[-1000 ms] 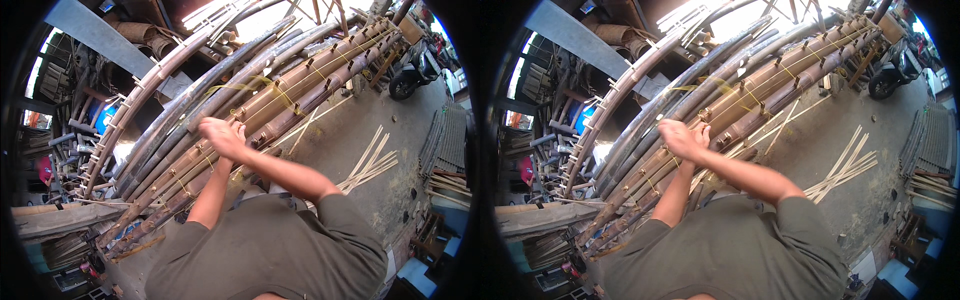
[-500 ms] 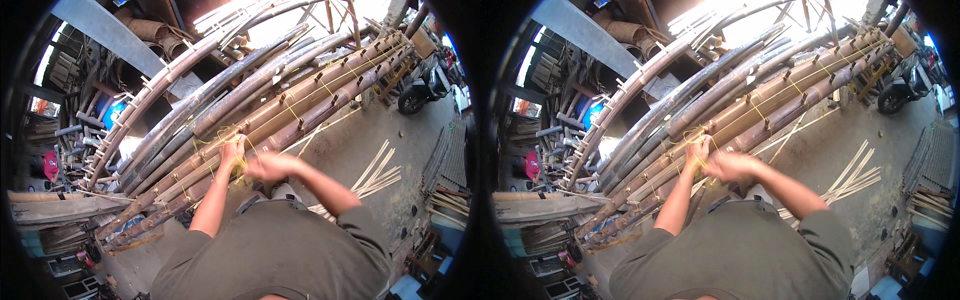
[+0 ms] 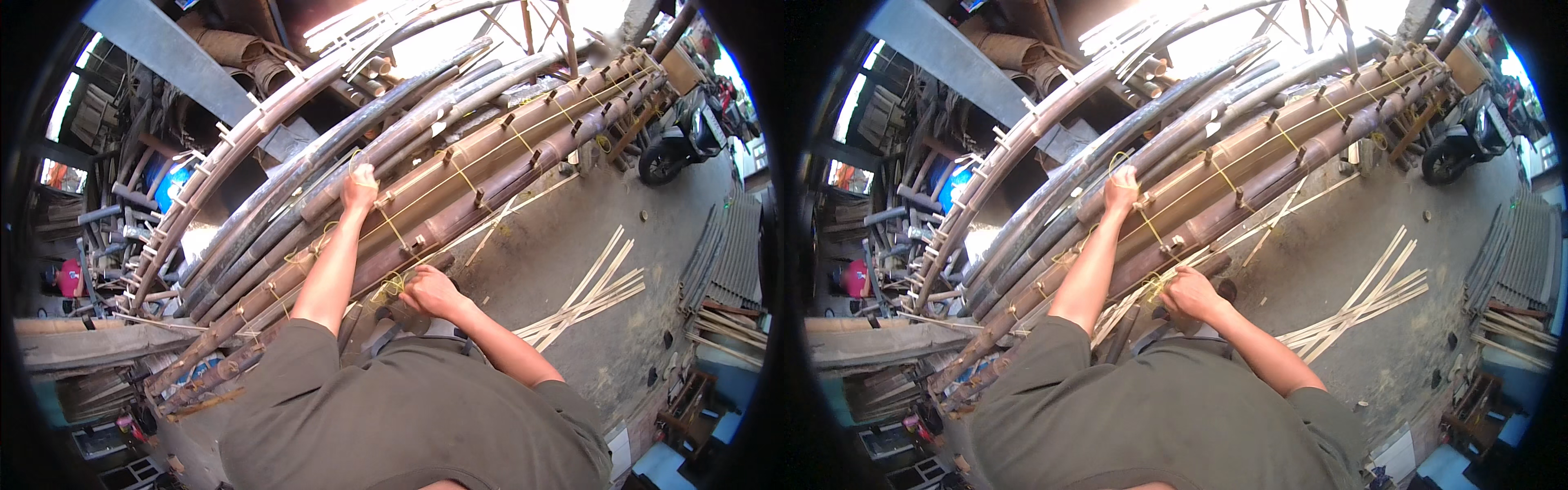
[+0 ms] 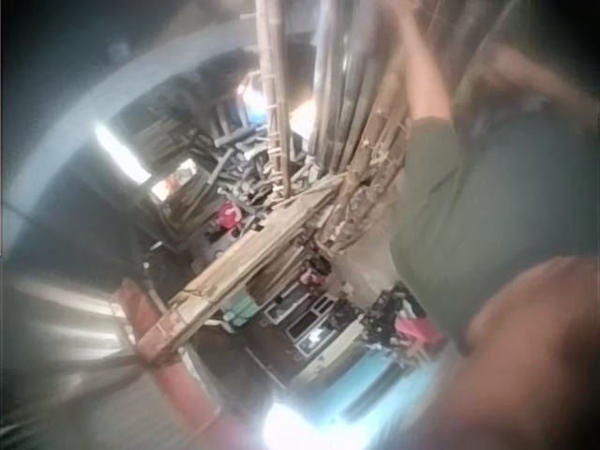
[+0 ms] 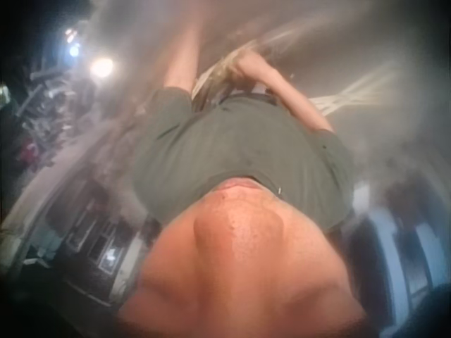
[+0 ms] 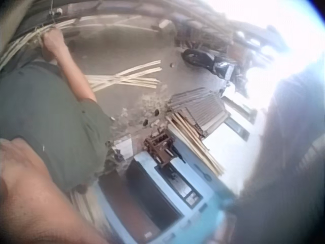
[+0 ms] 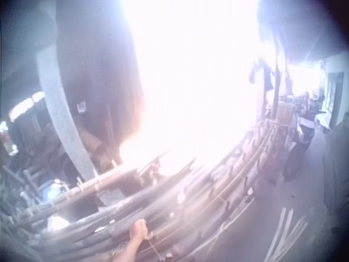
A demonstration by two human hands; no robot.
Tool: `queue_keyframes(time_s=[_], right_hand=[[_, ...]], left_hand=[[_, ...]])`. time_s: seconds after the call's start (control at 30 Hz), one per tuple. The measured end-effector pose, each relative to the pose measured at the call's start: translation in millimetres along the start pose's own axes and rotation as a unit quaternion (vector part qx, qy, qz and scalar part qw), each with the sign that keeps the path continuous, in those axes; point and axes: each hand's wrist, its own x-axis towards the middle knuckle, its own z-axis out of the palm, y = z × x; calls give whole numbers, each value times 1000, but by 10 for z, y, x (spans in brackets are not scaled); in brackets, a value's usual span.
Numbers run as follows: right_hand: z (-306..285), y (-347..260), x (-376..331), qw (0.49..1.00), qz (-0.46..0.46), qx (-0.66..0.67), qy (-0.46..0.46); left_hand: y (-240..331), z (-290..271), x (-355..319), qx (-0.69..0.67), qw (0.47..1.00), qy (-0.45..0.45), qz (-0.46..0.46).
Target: The person repeatedly picks up thin bamboo strips and ties them to a horizontal bamboo frame using yellow string. The person wraps the string around the frame and strips, then pulls and secures the knot before moving to the next position.
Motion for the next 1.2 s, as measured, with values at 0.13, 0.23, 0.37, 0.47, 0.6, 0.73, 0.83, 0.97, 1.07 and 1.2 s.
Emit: queue_keyframes(time_s=[0.13,0.23,0.37,0.47,0.6,0.73,0.83,0.97,1.07,1.2], right_hand=[[391,-350,43,996,66,-59,-26],[370,-910,159,977,49,198,-58],[928,-1272,364,815,124,556,-109],[1298,-1323,503,578,334,745,-2],[1047,-1393,753,321,371,787,374],[462,-1971,1558,553,162,694,431],[439,-2333,2107,912,205,270,230],[-44,-1825,2455,965,20,57,-255],[-42,-980,2331,984,124,-117,-52],[260,-334,2142,993,-4,-73,-91]], left_hand=[[50,-816,-280,22,995,-93,27],[-313,-1507,-729,63,998,-16,21],[-868,-1823,-1602,-14,989,-142,-39],[-893,-1501,-2041,48,994,-97,24],[-835,-1508,-2058,60,995,-82,20],[-984,-1398,-2014,63,994,-86,22],[-975,-1325,-2057,64,997,-41,29],[-1146,-1299,-2039,19,995,38,87],[-1001,-1447,-2040,-19,999,-23,39],[-924,-1420,-2068,6,999,5,31]])
